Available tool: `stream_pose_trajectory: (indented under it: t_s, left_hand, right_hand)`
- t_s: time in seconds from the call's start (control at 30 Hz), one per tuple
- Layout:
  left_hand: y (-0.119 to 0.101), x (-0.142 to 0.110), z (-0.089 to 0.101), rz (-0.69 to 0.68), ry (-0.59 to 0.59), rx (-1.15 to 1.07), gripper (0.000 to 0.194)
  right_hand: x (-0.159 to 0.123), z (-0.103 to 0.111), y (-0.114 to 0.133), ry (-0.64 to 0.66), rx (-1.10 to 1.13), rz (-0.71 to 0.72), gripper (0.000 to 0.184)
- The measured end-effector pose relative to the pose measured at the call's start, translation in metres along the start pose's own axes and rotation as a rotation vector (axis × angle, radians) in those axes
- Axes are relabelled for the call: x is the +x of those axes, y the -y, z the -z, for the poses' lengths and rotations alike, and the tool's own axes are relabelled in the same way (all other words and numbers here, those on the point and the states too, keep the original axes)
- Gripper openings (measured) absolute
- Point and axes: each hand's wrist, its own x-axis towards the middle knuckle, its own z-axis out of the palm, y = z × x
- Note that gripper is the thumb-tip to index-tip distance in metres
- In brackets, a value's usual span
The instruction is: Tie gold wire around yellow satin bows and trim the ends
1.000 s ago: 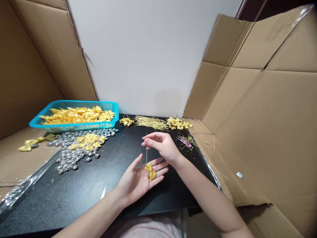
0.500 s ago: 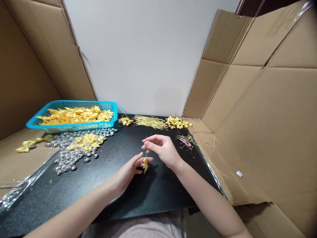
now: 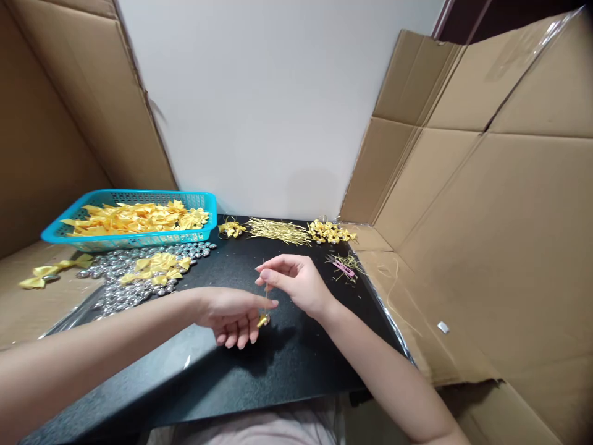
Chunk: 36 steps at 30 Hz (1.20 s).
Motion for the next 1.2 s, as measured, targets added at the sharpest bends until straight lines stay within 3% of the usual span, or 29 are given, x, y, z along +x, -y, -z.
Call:
stream_pose_trajectory:
  t_s: [0.13,0.33,0.53,0.77,1.0,1.2]
  left_hand:
    - [0.011,0.000,-0.008,-0.044,0.039,-0.253,0.034]
    - [0.020,0.015,-0.034,-0.052,0.174,-0.525,0.052]
    - [0.023,0.020,-0.052,-0.128,0.076,-0.814,0.035]
    - [0.025,0.018,-0.047,-0.244,-0.093,-0.832,0.035]
    - [0.029,0.014,-0.042,-0.438,-0.100,-0.844,0.034]
    - [0.030,0.010,-0.034,-0.563,-0.114,-0.707,0.032]
  right_hand:
    - [-0.003,-0.001,-0.003,-0.011,-0.006,0.001,0.025]
    - [-0.011,-0.002,-0.003,0.005,-0.031,0.012,0.021]
    - [-0.018,-0.001,-0.003,0.002,-0.041,-0.004,0.017]
    - [-0.026,0.006,-0.002,-0.034,-0.082,0.000,0.020]
    - [-0.042,0.016,-0.003,-0.130,-0.075,0.062,0.020]
    - [-0.042,0.018,-0.002,-0.195,-0.071,0.114,0.021]
